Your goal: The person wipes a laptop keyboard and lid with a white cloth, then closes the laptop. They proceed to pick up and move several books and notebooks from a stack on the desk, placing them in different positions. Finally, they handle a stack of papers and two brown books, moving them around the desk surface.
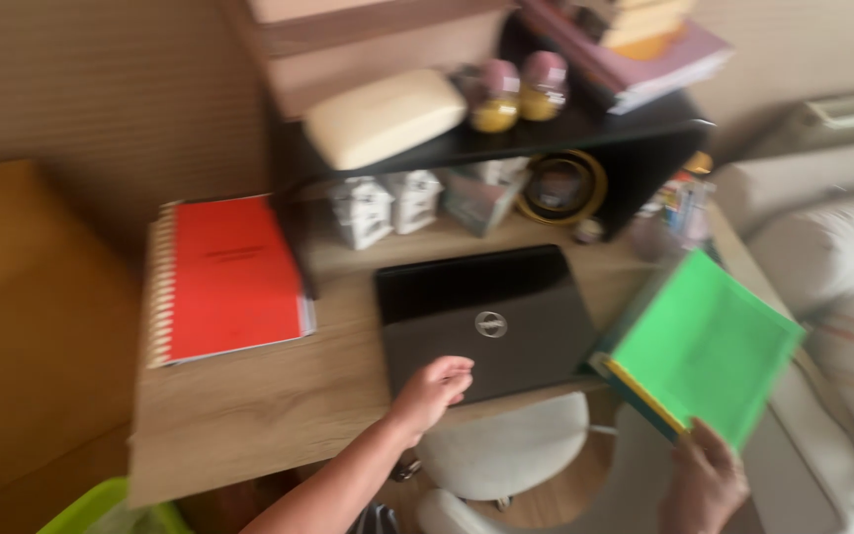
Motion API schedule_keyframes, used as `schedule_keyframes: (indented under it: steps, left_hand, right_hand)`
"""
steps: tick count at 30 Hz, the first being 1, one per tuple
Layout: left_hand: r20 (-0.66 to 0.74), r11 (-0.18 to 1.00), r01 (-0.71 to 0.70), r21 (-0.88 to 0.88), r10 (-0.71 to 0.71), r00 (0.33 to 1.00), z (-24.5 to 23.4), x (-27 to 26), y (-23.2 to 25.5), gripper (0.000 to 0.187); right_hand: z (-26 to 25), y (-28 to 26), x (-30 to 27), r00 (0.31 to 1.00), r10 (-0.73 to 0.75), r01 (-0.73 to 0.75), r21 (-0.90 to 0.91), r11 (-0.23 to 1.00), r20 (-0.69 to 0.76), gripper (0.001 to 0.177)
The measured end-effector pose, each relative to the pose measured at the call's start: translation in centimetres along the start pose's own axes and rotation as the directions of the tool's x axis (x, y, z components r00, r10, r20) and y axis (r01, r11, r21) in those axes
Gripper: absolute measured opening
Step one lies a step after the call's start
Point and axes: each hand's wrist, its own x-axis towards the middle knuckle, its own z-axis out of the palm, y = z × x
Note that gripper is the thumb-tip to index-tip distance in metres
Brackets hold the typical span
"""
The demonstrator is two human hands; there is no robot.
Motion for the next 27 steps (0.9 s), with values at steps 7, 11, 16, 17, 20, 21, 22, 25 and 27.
schedule_keyframes:
  steps: [7, 11, 16, 17, 20, 21, 22, 25, 27]
  left_hand:
    - [-0.621, 0.988, -0.078, 0.134, 0.145, 0.771, -17.7, -5.1, -3.7, 0.036]
    - [-0.77, 0.992, -0.006, 0.126, 0.102, 0.629, -26.0, -7.5, -3.0, 0.045]
    - [-0.825, 0.831, 0.203, 0.518, 0.423, 0.375, -36.6, -3.1, -8.3, 0.074]
    - [-0.829, 0.832, 0.206, 0.515, 0.421, 0.369, -37.9, -2.3, -9.0, 0.074]
    - [-0.832, 0.829, 0.255, 0.497, 0.373, 0.41, -40.6, -0.8, -9.9, 0.084]
    - [-0.845, 0.845, 0.282, 0.454, 0.309, 0.436, -40.6, -1.0, -9.6, 0.079]
    - [-0.853, 0.857, 0.308, 0.412, 0.245, 0.46, -40.6, -1.0, -9.1, 0.074]
    - [-0.835, 0.838, 0.321, 0.442, 0.254, 0.487, -39.7, -3.1, -7.0, 0.068]
    - [-0.841, 0.841, 0.303, 0.448, 0.282, 0.462, -39.1, -3.8, -5.9, 0.068]
  right_hand:
    - [15.7, -11.7, -15.9, 0.702, 0.292, -0.3, -0.101, 0.948, 0.65, 0.04]
    - [23.2, -14.1, -22.9, 0.468, 0.209, -0.2, -0.128, 0.971, 0.858, 0.043]
    - [31.0, -13.2, -28.2, 0.122, 0.025, 0.101, -0.038, 0.994, 0.992, 0.064]
    - [32.4, -12.6, -28.6, 0.116, 0.024, 0.103, -0.036, 0.994, 0.993, 0.064]
    - [35.9, -11.2, -29.6, 0.05, -0.001, 0.174, -0.008, 0.985, 0.999, 0.076]
    - [36.7, -11.0, -29.7, 0.026, -0.047, 0.255, 0.039, 0.966, 0.999, 0.08]
    - [37.5, -10.9, -29.6, 0.0, -0.093, 0.334, 0.087, 0.939, 0.996, 0.084]
    - [38.0, -10.5, -30.2, 0.001, -0.114, 0.409, 0.104, 0.907, 0.993, 0.083]
    - [37.5, -11.2, -30.5, 0.006, -0.088, 0.44, 0.076, 0.895, 0.996, 0.082]
